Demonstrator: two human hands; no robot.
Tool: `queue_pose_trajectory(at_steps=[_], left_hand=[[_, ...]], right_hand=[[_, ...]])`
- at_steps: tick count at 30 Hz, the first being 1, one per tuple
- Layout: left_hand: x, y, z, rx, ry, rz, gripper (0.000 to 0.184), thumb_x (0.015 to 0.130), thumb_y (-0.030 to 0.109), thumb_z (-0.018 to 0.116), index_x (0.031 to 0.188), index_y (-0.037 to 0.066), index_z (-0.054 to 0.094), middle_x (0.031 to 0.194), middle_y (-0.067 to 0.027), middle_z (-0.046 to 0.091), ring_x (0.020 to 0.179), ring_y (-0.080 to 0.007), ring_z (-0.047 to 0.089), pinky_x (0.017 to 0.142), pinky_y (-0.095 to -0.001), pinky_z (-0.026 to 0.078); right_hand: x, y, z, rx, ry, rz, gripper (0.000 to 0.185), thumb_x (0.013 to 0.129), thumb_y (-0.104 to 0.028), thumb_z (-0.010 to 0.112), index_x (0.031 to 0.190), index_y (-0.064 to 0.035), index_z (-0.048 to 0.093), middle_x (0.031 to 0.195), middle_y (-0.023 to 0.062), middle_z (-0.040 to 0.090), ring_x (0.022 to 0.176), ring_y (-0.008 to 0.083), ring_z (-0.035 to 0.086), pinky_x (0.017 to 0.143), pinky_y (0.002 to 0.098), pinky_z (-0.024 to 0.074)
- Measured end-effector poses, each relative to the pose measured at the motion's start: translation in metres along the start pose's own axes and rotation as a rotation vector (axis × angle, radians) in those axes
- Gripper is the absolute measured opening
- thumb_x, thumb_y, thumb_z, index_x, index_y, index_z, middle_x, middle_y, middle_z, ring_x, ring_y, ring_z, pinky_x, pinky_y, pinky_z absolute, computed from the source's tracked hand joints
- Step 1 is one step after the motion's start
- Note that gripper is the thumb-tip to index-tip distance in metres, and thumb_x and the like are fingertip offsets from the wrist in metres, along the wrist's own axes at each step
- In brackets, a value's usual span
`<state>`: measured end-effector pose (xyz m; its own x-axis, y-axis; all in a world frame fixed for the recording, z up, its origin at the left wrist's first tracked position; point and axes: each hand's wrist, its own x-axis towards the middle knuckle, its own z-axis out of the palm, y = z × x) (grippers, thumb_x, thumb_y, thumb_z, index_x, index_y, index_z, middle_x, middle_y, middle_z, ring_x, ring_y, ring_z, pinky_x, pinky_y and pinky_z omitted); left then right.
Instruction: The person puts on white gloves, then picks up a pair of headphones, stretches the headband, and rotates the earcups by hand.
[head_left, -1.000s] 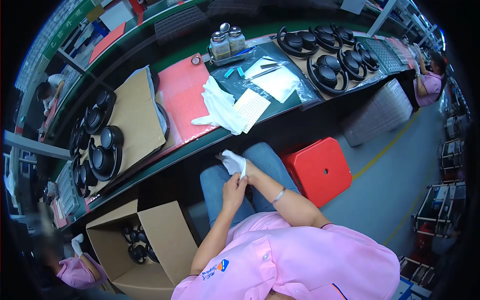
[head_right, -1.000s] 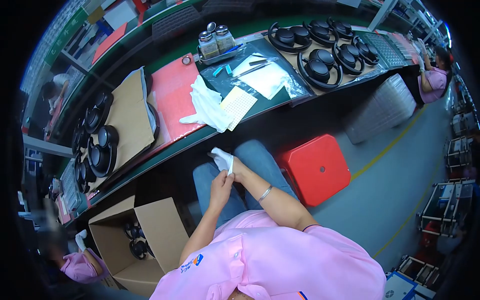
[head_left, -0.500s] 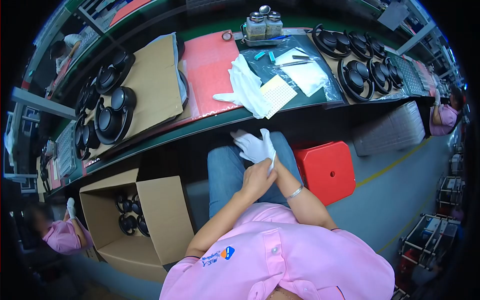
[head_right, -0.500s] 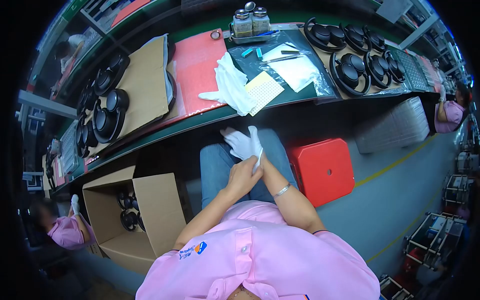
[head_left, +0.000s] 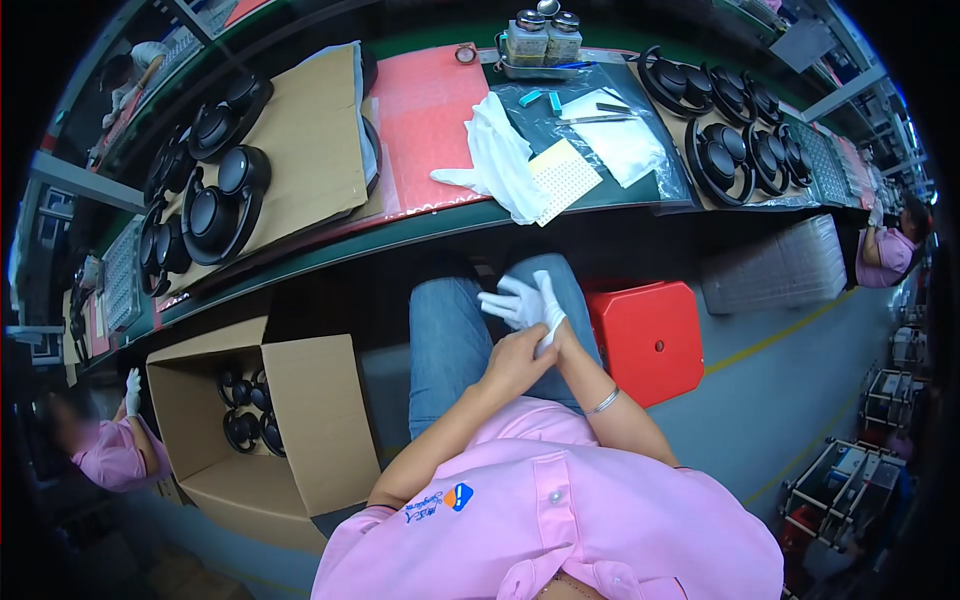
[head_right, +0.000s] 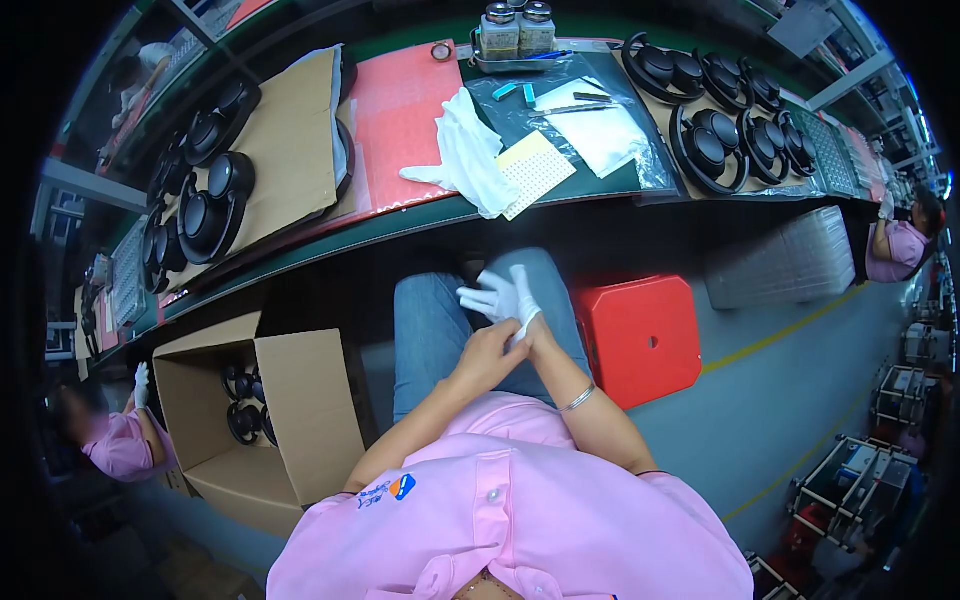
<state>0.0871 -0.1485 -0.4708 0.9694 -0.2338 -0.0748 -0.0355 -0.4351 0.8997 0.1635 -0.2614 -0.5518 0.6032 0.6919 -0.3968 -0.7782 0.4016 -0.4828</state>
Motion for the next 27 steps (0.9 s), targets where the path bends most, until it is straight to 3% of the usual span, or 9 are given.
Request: queue_pose_trajectory(at_steps=[5, 8, 9, 12, 16, 20, 22, 25, 27], left_hand=[[-0.011, -0.006, -0.005, -0.260, -0.043, -0.119, 0.021, 0.093, 0.020, 0.059, 0.090, 0.000, 0.062, 0.073, -0.0191, 0.062, 0.069, -0.0362, 0.063, 0.063, -0.0420, 0.047], [-0.013, 0.013, -0.003, -0.119, 0.066, -0.005, 0.021, 0.092, 0.021, 0.059, 0.088, 0.000, 0.062, 0.072, -0.0191, 0.063, 0.068, -0.0369, 0.063, 0.063, -0.0427, 0.047], [-0.013, 0.019, -0.002, -0.050, 0.120, 0.057, 0.022, 0.091, 0.021, 0.060, 0.087, 0.000, 0.062, 0.072, -0.0191, 0.063, 0.068, -0.0372, 0.063, 0.062, -0.0430, 0.047], [-0.009, 0.025, -0.006, -0.035, 0.108, 0.058, 0.021, 0.089, 0.021, 0.060, 0.085, 0.000, 0.061, 0.071, -0.0194, 0.062, 0.067, -0.0379, 0.063, 0.062, -0.0438, 0.047], [-0.012, 0.032, -0.010, 0.016, 0.093, 0.086, 0.020, 0.087, 0.020, 0.060, 0.084, 0.000, 0.060, 0.071, -0.0200, 0.062, 0.067, -0.0389, 0.062, 0.061, -0.0449, 0.047], [-0.022, 0.046, -0.015, 0.031, 0.047, 0.025, 0.021, 0.087, 0.020, 0.060, 0.083, 0.000, 0.060, 0.073, -0.0217, 0.062, 0.068, -0.0394, 0.063, 0.061, -0.0448, 0.047], [-0.021, 0.042, -0.019, 0.038, 0.031, -0.002, 0.021, 0.088, 0.020, 0.060, 0.083, 0.000, 0.060, 0.074, -0.0224, 0.062, 0.069, -0.0395, 0.063, 0.061, -0.0446, 0.047], [-0.010, 0.006, -0.026, -0.022, 0.068, 0.097, 0.025, 0.090, 0.023, 0.059, 0.083, -0.001, 0.061, 0.070, -0.0193, 0.062, 0.060, -0.0305, 0.063, 0.058, -0.0396, 0.046], [0.008, -0.018, -0.048, -0.242, 0.255, -0.089, 0.034, 0.094, 0.027, 0.058, 0.077, -0.002, 0.061, 0.063, -0.0114, 0.059, 0.056, -0.0162, 0.056, 0.054, -0.0350, 0.041]], right_hand=[[-0.010, 0.010, 0.008, -0.003, -0.186, -0.048, 0.096, 0.092, -0.078, 0.021, 0.154, -0.0053, 0.023, 0.157, 0.0118, 0.036, 0.142, 0.0293, 0.036, 0.115, 0.0426, 0.0241], [0.001, 0.017, 0.030, 0.153, 0.405, -0.222, 0.089, 0.096, -0.072, 0.025, 0.154, -0.0037, 0.022, 0.156, 0.0123, 0.037, 0.144, 0.0275, 0.035, 0.117, 0.0386, 0.0241], [0.005, 0.016, 0.029, 0.151, 0.406, -0.219, 0.089, 0.096, -0.072, 0.025, 0.154, -0.0037, 0.022, 0.156, 0.0123, 0.037, 0.144, 0.0275, 0.035, 0.117, 0.0386, 0.0241], [0.020, 0.009, 0.023, -0.038, 0.136, -0.234, 0.086, 0.097, -0.068, 0.032, 0.154, -0.0046, 0.020, 0.156, 0.0119, 0.036, 0.148, 0.0245, 0.026, 0.117, 0.0403, 0.0228], [0.030, -0.015, 0.053, 0.056, 0.105, -0.240, 0.078, 0.099, -0.061, 0.037, 0.152, -0.0045, 0.026, 0.155, 0.0129, 0.038, 0.147, 0.0236, 0.028, 0.117, 0.0402, 0.0224], [0.036, -0.025, 0.101, 0.284, 0.371, -0.069, 0.068, 0.101, -0.056, 0.038, 0.145, -0.0036, 0.038, 0.149, 0.0152, 0.044, 0.142, 0.0260, 0.037, 0.116, 0.0426, 0.0271], [0.040, -0.023, 0.086, 0.174, 0.303, -0.086, 0.066, 0.101, -0.053, 0.040, 0.145, -0.0035, 0.039, 0.147, 0.0153, 0.046, 0.139, 0.0258, 0.040, 0.115, 0.0413, 0.0297], [0.052, -0.008, 0.055, -0.055, 0.168, -0.114, 0.063, 0.102, -0.048, 0.043, 0.145, -0.0033, 0.041, 0.143, 0.0155, 0.052, 0.134, 0.0254, 0.048, 0.112, 0.0386, 0.0347], [0.057, 0.016, 0.040, 0.004, 0.204, -0.113, 0.052, 0.102, -0.033, 0.048, 0.143, -0.0010, 0.043, 0.140, 0.0133, 0.054, 0.130, 0.0237, 0.051, 0.109, 0.0361, 0.0383]])
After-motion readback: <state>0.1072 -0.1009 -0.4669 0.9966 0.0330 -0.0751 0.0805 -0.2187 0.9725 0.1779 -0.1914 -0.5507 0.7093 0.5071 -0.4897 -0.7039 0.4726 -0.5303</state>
